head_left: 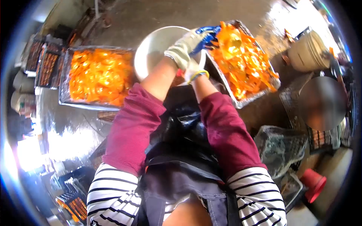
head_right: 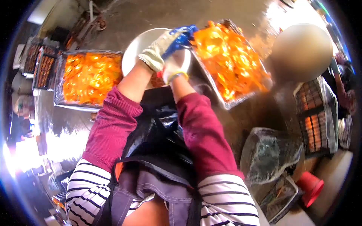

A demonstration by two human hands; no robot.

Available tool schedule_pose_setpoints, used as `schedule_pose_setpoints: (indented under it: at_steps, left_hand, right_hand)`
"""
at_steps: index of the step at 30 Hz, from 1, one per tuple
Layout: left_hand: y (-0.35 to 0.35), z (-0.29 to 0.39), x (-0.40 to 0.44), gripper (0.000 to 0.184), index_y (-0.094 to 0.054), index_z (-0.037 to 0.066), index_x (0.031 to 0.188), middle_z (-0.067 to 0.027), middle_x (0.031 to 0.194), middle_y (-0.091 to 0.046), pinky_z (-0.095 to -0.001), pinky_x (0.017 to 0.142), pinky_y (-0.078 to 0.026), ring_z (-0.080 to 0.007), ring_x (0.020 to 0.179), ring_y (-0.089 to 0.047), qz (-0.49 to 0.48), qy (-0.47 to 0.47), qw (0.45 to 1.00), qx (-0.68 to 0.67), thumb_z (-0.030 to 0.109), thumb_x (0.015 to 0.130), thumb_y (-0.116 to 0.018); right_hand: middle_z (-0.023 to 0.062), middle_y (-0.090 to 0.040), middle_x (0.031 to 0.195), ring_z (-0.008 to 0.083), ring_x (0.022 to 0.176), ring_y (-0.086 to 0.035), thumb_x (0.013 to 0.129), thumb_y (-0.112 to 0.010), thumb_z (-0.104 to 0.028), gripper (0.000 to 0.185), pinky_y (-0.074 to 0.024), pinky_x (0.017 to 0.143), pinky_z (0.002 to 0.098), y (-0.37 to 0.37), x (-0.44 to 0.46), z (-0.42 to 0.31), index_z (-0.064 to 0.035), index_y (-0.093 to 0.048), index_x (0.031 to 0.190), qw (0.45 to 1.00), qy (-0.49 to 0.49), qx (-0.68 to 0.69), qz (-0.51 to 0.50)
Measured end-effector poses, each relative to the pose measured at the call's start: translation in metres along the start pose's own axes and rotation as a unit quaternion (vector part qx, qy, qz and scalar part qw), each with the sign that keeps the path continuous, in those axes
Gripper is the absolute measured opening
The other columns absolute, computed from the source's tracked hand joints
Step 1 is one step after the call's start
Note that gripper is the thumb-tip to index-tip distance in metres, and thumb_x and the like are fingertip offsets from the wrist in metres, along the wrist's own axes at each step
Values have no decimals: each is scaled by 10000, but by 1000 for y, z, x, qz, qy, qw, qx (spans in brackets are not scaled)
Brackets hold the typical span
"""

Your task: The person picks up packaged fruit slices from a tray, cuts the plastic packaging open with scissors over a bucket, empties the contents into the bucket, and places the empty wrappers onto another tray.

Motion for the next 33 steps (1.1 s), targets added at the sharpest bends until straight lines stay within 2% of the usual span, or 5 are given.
schedule_pose_setpoints:
  at_steps: [6, 10, 12, 18, 33]
  left_hand:
    - [53, -54, -61, 360, -551, -18, 1181, -136, 1095, -632, -311, 879, -479, -224, 988, -623, 76, 224, 837, -494, 232, 948, -438]
    - [140, -82, -187, 376, -474, -32, 1261, -136, 1210, -570, -325, 983, -408, -211, 1126, -545, 59, 319, 937, 130, 176, 960, -381]
    - [170, -115, -277, 395, -462, -31, 1267, -147, 1223, -562, -338, 991, -397, -242, 1137, -541, 350, 418, 785, -293, 196, 954, -384]
    - [230, -68, -402, 363, -529, 23, 1216, -128, 1169, -598, -338, 877, -465, -229, 1051, -594, 564, 430, 690, -144, 248, 939, -464]
    - [187, -173, -280, 627, -317, 169, 1405, -121, 1402, -380, -423, 1025, -332, -280, 1263, -393, 68, 383, 792, 471, 359, 864, -568]
  right_hand:
    - [95, -599, 1091, 285, 934, -605, 829, -658, -395, 526, -480, 836, 403, -61, -54, -43, -97, -466, 1218, 982, -113, -151, 29]
    - [143, -610, 935, 269, 811, -613, 816, -680, -293, 402, -505, 692, 363, -67, -55, -51, -37, -524, 1085, 979, -109, -153, 73]
    - [138, -608, 919, 268, 782, -616, 854, -608, -273, 313, -506, 637, 339, -59, -48, -40, -57, -537, 1070, 983, -89, -137, 87]
    - [33, -493, 792, 169, 651, -496, 832, -492, -137, 189, -437, 540, 296, -51, -51, -52, -99, -503, 1017, 979, -45, -180, 86]
    - [249, -578, 1111, 332, 1035, -591, 932, -469, -317, 420, -469, 923, 409, -24, -21, -29, -13, -475, 1220, 951, -106, -292, 9]
Point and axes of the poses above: each hand's wrist, its own x-axis towards the middle knuckle, its own y-axis out of the back of the hand, z = x × y, the point moved 6 cm from there along x, towards the middle knuckle
